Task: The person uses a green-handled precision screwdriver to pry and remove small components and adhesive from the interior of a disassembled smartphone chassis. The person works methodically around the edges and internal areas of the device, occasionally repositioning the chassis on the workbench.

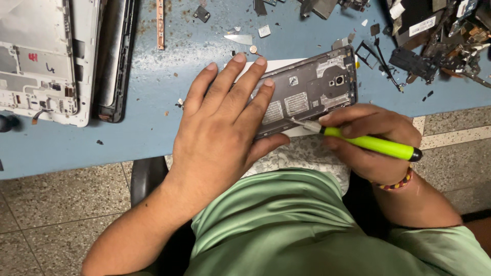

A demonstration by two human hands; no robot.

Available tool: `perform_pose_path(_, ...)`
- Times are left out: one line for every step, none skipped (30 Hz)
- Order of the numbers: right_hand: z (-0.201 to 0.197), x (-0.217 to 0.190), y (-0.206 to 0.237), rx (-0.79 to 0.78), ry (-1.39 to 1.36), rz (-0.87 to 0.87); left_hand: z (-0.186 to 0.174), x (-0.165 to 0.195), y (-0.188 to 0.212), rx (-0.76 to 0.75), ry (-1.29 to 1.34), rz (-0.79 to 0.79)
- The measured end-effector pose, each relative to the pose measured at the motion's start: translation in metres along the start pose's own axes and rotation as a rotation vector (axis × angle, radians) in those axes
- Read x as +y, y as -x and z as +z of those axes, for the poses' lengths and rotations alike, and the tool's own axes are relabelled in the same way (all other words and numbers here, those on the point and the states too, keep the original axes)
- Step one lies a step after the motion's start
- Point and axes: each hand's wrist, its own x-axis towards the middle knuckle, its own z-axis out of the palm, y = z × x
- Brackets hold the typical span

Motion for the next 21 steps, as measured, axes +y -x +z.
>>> perform_pose_path(0.000,0.001,0.000,0.018,-0.017,-0.013,0.000,0.000,0.000,0.001,0.000,0.000)
perform_pose_path(-0.001,0.002,0.001,0.014,-0.022,-0.002,0.000,0.000,0.000,0.001,0.001,-0.001)
perform_pose_path(-0.002,0.002,0.001,0.009,-0.027,0.010,0.000,0.000,0.000,0.001,0.002,-0.002)
perform_pose_path(-0.003,0.002,0.002,0.005,-0.031,0.022,0.000,0.000,0.000,0.001,0.003,-0.002)
perform_pose_path(-0.004,0.002,0.003,-0.005,-0.037,0.026,0.000,0.000,0.000,-0.001,0.004,-0.001)
perform_pose_path(-0.004,0.002,0.003,-0.014,-0.044,0.031,0.000,-0.001,0.000,-0.003,0.005,0.000)
perform_pose_path(-0.004,0.003,0.004,-0.016,-0.043,0.034,-0.001,0.000,0.000,-0.006,0.006,0.001)
perform_pose_path(-0.004,0.003,0.004,-0.019,-0.042,0.038,-0.001,0.000,-0.001,-0.008,0.014,-0.003)
perform_pose_path(-0.004,0.003,0.004,-0.014,-0.033,0.039,-0.003,0.001,-0.001,-0.009,0.021,-0.007)
perform_pose_path(-0.003,0.002,0.004,-0.005,-0.031,0.039,-0.004,0.002,-0.001,-0.010,0.027,-0.012)
perform_pose_path(-0.002,0.002,0.003,0.003,-0.029,0.038,-0.007,0.002,-0.001,-0.007,0.059,0.002)
perform_pose_path(-0.002,0.000,0.002,0.017,-0.033,0.036,-0.011,0.003,0.000,-0.004,0.090,0.016)
perform_pose_path(-0.002,-0.002,0.001,0.031,-0.038,0.036,-0.016,0.003,0.002,-0.003,0.123,0.028)
perform_pose_path(-0.002,-0.005,0.000,0.034,-0.012,0.028,-0.021,0.003,0.005,0.002,0.118,0.024)
perform_pose_path(-0.003,-0.009,-0.002,0.038,0.013,0.017,-0.027,0.004,0.009,0.007,0.110,0.020)
perform_pose_path(-0.002,-0.012,-0.005,0.030,0.025,-0.004,-0.032,0.004,0.013,0.009,0.103,0.013)
perform_pose_path(-0.001,-0.015,-0.008,0.022,0.038,-0.025,-0.035,0.002,0.015,0.000,0.109,-0.001)
perform_pose_path(0.000,-0.018,-0.012,0.005,0.043,-0.062,-0.037,-0.002,0.016,-0.006,0.115,-0.012)
perform_pose_path(0.003,-0.020,-0.017,-0.011,0.048,-0.101,-0.037,-0.004,0.017,-0.012,0.121,-0.022)
perform_pose_path(0.007,-0.022,-0.020,-0.040,0.084,-0.134,-0.035,-0.005,0.019,-0.010,0.129,-0.027)
perform_pose_path(0.011,-0.024,-0.023,-0.070,0.123,-0.167,-0.033,-0.005,0.019,-0.008,0.138,-0.031)
